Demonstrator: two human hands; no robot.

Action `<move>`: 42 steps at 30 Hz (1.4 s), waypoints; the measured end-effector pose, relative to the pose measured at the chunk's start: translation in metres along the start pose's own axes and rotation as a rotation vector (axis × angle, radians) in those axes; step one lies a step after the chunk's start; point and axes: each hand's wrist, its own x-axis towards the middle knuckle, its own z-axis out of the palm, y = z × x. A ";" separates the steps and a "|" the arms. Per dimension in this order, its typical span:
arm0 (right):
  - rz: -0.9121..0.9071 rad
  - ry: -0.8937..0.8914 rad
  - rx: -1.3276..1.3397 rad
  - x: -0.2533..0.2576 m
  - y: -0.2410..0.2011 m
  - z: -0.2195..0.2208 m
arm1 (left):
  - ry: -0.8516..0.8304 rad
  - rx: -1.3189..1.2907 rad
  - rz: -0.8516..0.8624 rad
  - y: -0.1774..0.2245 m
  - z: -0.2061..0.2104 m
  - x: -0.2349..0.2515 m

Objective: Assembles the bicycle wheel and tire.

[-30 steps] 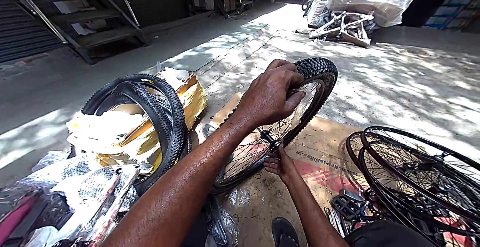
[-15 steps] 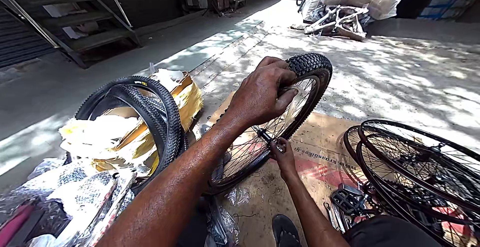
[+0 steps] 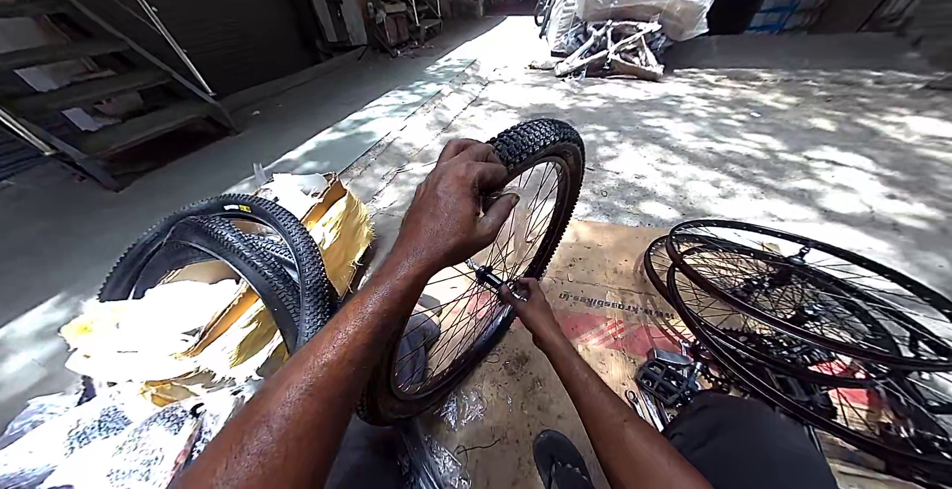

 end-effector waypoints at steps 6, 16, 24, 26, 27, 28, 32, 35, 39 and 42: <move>-0.110 0.088 0.632 -0.012 -0.189 -0.051 | 0.018 -0.043 -0.024 -0.012 -0.015 -0.001; -0.443 -0.010 0.203 -0.010 -0.216 -0.050 | 0.095 -0.176 -0.074 -0.017 -0.015 -0.004; -0.659 0.047 -0.112 -0.021 -0.241 -0.026 | 0.101 -0.626 -0.172 0.017 -0.060 -0.089; -0.650 0.015 -0.047 -0.021 -0.238 -0.028 | 0.070 -0.709 -0.242 -0.001 -0.067 -0.147; -0.646 -0.022 -0.018 -0.019 -0.238 -0.029 | 0.066 -0.779 -0.352 -0.008 -0.065 -0.179; -0.646 -0.052 0.003 -0.014 -0.239 -0.030 | 0.098 -0.864 -0.474 -0.014 -0.056 -0.208; -0.643 -0.146 0.011 0.020 -0.244 -0.015 | 0.337 -0.938 -0.684 0.001 -0.012 -0.244; -0.574 -0.360 -0.075 0.061 -0.261 0.001 | 0.381 -0.787 -0.615 0.033 0.008 -0.226; -0.534 -0.407 -0.174 0.057 -0.274 0.025 | 0.433 -0.447 -0.537 0.043 0.040 -0.166; -0.474 -0.574 0.049 -0.001 -0.224 0.011 | 0.430 -0.350 -0.642 0.018 0.040 -0.103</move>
